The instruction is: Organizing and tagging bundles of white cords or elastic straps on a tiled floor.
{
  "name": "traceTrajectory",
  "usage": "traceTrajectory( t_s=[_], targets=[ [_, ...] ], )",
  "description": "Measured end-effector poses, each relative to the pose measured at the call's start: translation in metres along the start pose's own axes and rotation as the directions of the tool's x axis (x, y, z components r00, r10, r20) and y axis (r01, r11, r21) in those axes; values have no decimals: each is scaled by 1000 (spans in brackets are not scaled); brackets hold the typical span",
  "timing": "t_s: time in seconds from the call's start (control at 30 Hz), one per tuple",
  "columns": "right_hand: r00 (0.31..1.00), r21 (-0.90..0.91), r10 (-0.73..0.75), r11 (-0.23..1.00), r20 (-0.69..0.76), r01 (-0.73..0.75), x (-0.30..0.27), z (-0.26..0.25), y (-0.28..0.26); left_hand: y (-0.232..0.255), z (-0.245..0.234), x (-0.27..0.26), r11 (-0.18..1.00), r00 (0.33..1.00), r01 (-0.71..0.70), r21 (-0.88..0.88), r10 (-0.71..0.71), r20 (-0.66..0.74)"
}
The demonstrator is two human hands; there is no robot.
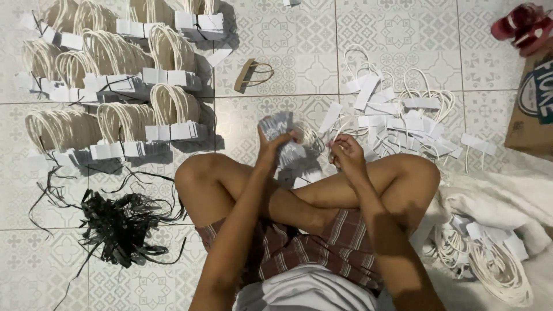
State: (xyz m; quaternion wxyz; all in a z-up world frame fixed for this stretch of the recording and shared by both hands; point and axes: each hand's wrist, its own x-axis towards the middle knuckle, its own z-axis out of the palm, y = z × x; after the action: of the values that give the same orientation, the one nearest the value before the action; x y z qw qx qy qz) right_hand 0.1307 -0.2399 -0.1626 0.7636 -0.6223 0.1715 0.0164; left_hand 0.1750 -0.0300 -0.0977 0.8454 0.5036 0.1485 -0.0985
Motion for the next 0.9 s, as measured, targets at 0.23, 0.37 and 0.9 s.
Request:
traceTrajectory(
  t_s=[0.23, 0.37, 0.9],
  targets=[
    [992, 1, -120, 993, 28, 120, -1, 10, 14, -3, 11, -14, 919, 987, 64, 388, -117, 113],
    [985, -63, -168, 984, -48, 165, -3, 10, 6, 3, 10, -11, 905, 993, 83, 416, -112, 47],
    [734, -630, -676, 541, 68, 557, -29, 42, -20, 7, 12, -19, 922, 979, 53, 383, -123, 162]
  ],
)
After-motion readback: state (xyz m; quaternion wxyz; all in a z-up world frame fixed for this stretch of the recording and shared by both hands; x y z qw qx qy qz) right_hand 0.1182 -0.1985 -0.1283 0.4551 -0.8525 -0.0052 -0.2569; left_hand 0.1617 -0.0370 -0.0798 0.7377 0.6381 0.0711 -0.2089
